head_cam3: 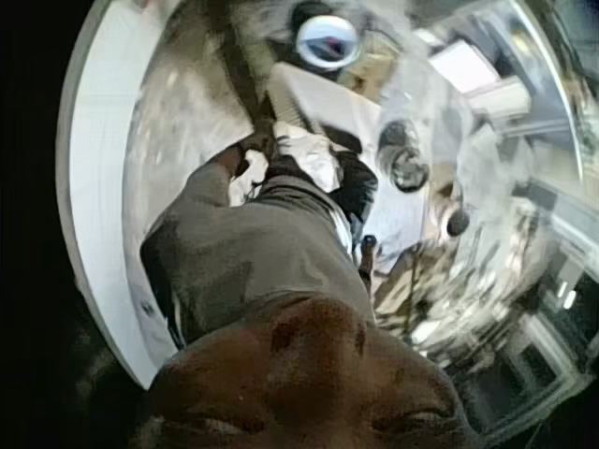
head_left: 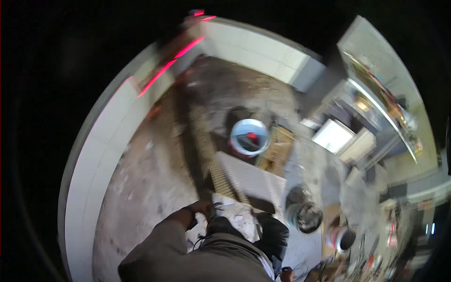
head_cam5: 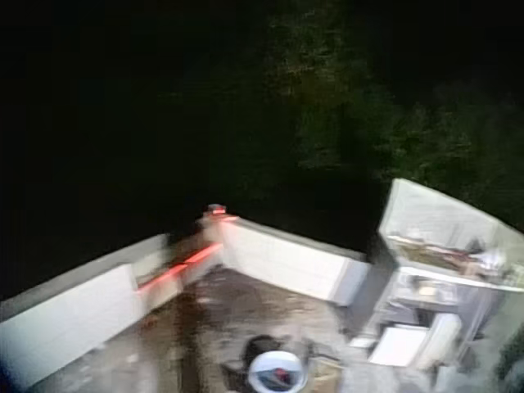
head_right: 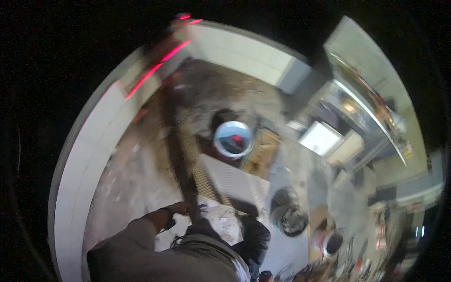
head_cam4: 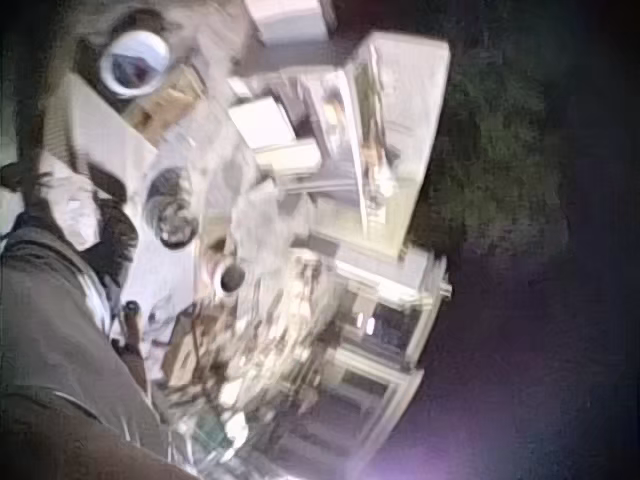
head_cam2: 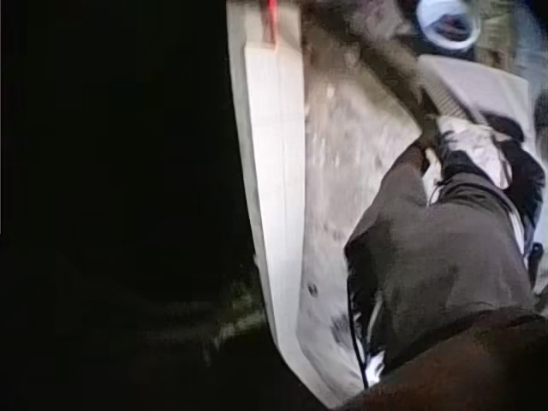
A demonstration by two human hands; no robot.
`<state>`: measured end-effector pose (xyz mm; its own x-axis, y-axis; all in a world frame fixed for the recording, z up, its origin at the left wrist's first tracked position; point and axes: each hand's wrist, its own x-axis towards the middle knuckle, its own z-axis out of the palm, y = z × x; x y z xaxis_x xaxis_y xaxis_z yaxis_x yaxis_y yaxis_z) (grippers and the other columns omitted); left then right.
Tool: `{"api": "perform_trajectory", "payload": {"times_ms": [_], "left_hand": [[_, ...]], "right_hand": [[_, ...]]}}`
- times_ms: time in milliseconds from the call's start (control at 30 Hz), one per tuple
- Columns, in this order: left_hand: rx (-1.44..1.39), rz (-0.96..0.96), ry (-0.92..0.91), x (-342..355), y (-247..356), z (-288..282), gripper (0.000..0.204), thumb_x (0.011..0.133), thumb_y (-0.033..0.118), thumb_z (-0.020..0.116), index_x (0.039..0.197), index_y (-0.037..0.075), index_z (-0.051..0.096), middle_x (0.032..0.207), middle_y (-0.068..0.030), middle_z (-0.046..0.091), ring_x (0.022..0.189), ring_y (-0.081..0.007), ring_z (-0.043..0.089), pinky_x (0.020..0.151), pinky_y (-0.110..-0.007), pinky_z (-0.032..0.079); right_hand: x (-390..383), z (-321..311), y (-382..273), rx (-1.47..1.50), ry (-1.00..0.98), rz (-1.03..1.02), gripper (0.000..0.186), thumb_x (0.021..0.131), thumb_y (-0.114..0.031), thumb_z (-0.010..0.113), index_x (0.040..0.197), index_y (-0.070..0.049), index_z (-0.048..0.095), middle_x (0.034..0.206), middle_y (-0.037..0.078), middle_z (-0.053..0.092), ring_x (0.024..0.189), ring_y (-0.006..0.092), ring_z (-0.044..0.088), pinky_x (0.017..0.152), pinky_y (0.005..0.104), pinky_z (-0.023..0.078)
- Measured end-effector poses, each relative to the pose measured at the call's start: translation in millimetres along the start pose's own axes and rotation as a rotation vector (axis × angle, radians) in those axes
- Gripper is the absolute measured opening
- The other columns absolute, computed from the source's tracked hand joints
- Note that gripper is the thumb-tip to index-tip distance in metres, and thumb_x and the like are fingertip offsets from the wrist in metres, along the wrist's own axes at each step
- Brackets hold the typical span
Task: Applying mortar to the back of a tile with a trowel and attaching it to a wall using a laser level as a guide.
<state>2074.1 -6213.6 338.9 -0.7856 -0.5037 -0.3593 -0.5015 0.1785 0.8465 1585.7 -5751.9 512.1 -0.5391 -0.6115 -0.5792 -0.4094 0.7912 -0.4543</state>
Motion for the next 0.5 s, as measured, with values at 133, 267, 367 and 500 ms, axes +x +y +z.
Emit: {"api": "perform_trajectory", "payload": {"times_ms": [133,267,367,500], "left_hand": [[-0.020,-0.324,-0.020,2.7,50.3,3.4,0.029,0.073,0.033,0.062,0.087,0.008,0.067,0.079,-0.0134,0.067,0.070,-0.0291,0.063,0.063,-0.041,0.049],[-0.121,-0.407,0.124,36.4,44.4,51.7,0.033,0.073,0.034,0.064,0.090,0.005,0.067,0.077,-0.0132,0.068,0.072,-0.0271,0.065,0.064,-0.041,0.049],[0.399,-0.279,-0.072,15.8,-20.6,134.2,0.027,0.076,0.027,0.062,0.097,0.011,0.068,0.102,-0.0184,0.064,0.091,-0.0328,0.061,0.077,-0.045,0.049],[0.002,-0.336,0.057,61.6,12.7,190.6,0.081,0.082,0.072,0.037,0.122,0.004,0.056,0.126,-0.0175,0.054,0.118,-0.0312,0.050,0.100,-0.042,0.036]], "right_hand": [[62.4,-49.6,-26.4,0.381,-0.185,0.031,0.024,0.092,-0.016,0.045,0.114,-0.010,0.052,0.079,0.004,0.058,0.052,0.0102,0.049,0.043,0.0218,0.040],[130.2,-93.0,-48.4,0.264,-0.072,0.014,0.024,0.083,-0.012,0.051,0.106,-0.006,0.054,0.077,0.007,0.059,0.052,0.0163,0.053,0.045,0.0288,0.044],[200.0,-97.7,-78.1,0.224,-0.101,-0.043,0.025,0.076,-0.009,0.055,0.100,-0.004,0.055,0.076,0.010,0.059,0.052,0.0209,0.056,0.047,0.0341,0.047],[303.9,-137.5,-56.3,0.190,-0.108,-0.194,0.023,0.072,-0.002,0.056,0.095,0.001,0.053,0.074,0.012,0.058,0.046,0.0215,0.056,0.041,0.0322,0.048]]}}
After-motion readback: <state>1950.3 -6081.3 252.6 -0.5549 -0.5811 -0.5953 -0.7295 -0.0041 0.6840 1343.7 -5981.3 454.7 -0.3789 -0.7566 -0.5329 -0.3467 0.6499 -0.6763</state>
